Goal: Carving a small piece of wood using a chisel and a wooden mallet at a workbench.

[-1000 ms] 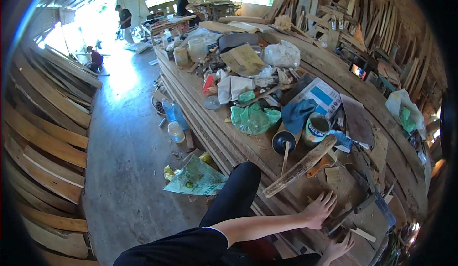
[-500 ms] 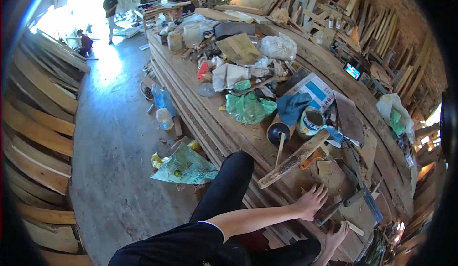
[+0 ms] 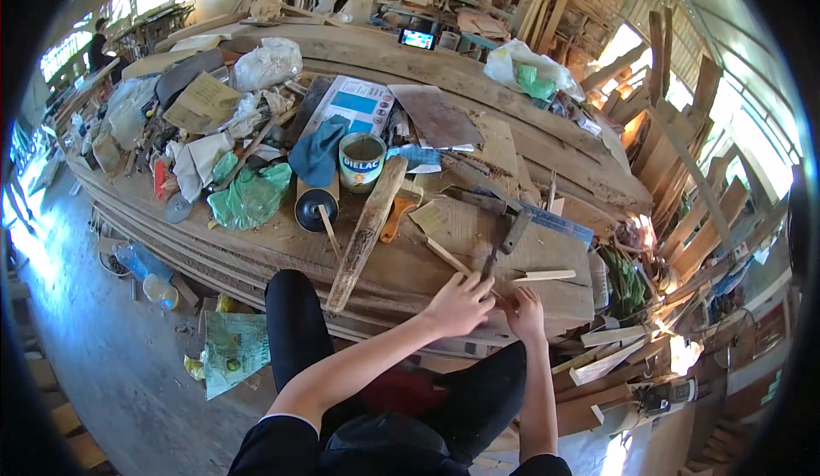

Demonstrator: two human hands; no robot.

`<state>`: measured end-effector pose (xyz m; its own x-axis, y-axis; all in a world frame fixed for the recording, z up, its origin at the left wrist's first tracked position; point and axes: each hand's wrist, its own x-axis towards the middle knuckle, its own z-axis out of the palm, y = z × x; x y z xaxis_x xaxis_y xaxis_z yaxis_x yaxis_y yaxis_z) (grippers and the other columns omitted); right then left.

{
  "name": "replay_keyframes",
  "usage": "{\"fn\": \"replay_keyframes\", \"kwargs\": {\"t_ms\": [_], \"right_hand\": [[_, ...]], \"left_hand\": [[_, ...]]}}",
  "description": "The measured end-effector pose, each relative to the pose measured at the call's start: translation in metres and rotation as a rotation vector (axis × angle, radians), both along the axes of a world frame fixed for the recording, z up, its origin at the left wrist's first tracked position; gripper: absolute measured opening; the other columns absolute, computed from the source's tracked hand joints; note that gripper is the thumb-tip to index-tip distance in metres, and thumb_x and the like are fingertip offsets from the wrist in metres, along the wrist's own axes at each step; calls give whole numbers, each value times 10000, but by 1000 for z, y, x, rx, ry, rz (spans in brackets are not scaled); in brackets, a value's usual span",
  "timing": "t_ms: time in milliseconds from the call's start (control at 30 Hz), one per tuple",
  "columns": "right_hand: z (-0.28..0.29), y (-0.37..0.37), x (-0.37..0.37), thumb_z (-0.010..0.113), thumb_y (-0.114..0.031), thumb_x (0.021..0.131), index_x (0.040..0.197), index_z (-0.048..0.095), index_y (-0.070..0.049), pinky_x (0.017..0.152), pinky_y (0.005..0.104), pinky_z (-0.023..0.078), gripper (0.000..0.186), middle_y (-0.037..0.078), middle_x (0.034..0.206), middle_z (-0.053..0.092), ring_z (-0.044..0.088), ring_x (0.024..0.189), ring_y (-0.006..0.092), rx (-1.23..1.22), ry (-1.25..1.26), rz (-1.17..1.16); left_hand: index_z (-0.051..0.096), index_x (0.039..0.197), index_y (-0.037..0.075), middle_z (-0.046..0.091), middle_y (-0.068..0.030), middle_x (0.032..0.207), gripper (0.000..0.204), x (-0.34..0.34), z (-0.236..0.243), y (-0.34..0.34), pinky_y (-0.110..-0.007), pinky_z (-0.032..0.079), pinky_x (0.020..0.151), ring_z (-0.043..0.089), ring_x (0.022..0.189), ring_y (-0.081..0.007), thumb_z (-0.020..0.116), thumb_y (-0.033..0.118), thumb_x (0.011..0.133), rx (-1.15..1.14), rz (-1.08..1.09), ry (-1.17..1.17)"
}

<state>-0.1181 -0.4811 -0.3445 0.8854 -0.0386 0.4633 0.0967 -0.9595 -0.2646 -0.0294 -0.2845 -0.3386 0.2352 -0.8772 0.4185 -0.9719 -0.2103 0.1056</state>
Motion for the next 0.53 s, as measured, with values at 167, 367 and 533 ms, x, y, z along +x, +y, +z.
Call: {"fn": "replay_keyframes", "kwargs": {"t_ms": [167,367,533], "right_hand": [[12,5,-41,689,-106,780,768,587,-26,529,325,433,130,109,665,560,547,558,234,290,13,-133],[19,27,-66,687,-80,783,811,646,-22,531,276,452,77,89,657,606,585,550,177,363,-98,-116],[61,59,-101,706,-122,784,819,675,-33,595,259,503,100,102,709,670,662,636,187,463,-35,-27]], "left_hand": [[637,1020,28,530,-133,1224,241,39,0,18,-373,509,766,469,1135,-268,559,66,795,-64,380,52],[610,990,57,539,-123,1149,241,20,3,57,-462,436,857,451,1138,-312,565,122,763,-423,410,138],[451,1333,175,408,-121,1375,630,-41,6,67,-504,337,1011,339,1295,-326,648,372,768,-211,207,102]]}}
